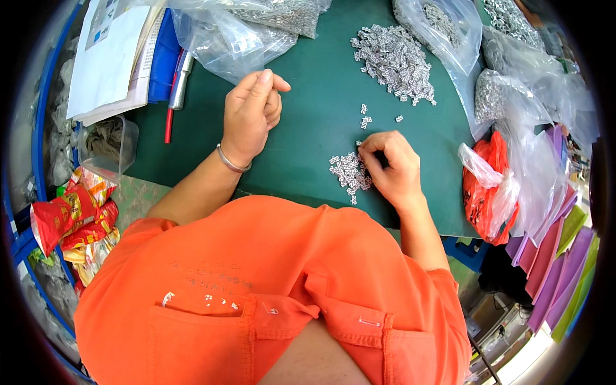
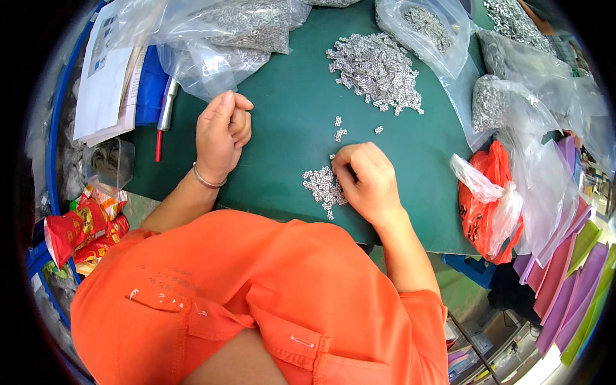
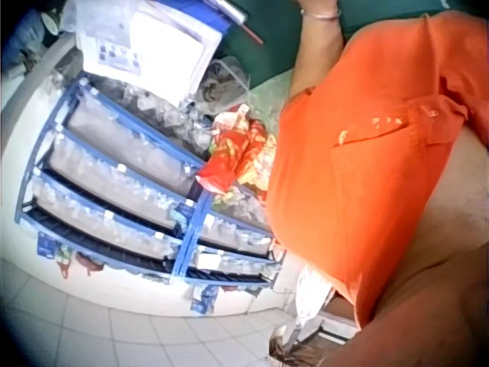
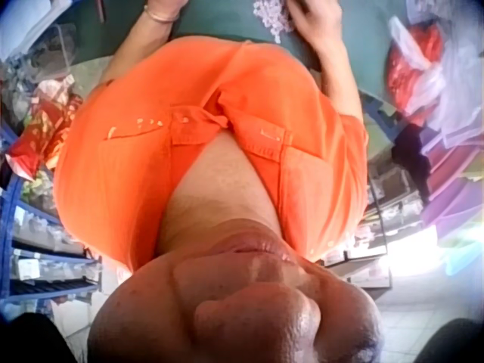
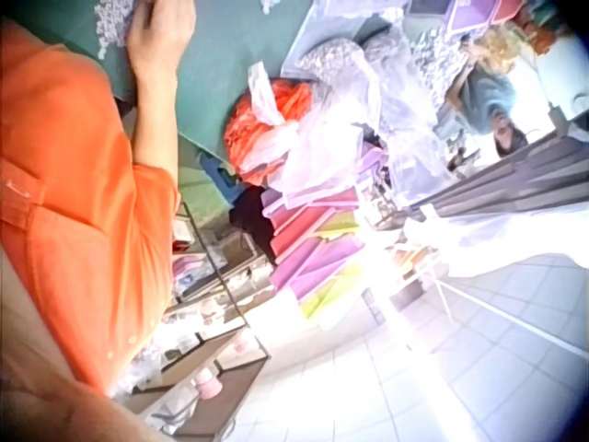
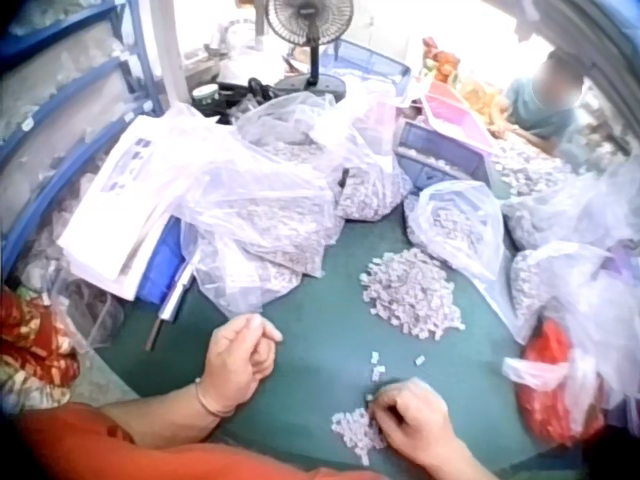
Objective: The person sorts small gray plastic components on a green desk, picking them by hand from a central pile and arranging them into smaller groups.
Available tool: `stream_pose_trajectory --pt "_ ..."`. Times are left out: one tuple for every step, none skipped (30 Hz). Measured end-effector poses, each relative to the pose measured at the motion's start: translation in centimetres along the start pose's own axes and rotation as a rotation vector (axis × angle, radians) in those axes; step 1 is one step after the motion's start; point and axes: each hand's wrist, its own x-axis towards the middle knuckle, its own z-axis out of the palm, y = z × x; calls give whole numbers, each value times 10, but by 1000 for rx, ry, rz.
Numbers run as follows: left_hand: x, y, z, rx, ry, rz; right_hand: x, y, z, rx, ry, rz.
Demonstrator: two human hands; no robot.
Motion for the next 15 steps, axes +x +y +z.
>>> stream_pose_trajectory --pt "0 1 1 4 -3 -1 -1 -2 -4 68 -29 41" --pt "0 1 0 7 -5 -1 -1 -4 -6 137 -58 81" --pt "1 1 0 7 -5 -1 0 -1 -5 69 -12 62" --pt "1 0 0 8 -4 -1 2 3 -2 2 34 42" --pt "1 0 0 8 -3 0 5 6 0 -64 80 22" --pt "1 -1 0 6 -4 3 11 2 2 -98 107 42" --pt "1 -1 0 4 -5 7 15 5 4 -99 105 11" --pt "2 -1 1 2 -6 10 19 8 7 -99 103 -20" --pt "1 -1 1 -11 0 7 22 11 8 -97 102 -53" --pt "1 -1 2 -24 6 5 21 11 8 -86 96 -33" --pt "2 0 2 -37 11 1 20 11 7 -87 92 -10" --pt "1 -1 2 -37 8 8 19 10 5 -91 83 10" --pt "1 -1 1 -36 5 14 17 8 2 -94 75 32" --pt "1 -1 0 -36 1 20 15 7 0 -75 61 15" --pt "1 -1 1 -34 4 18 13 6 -3 -54 49 -2"
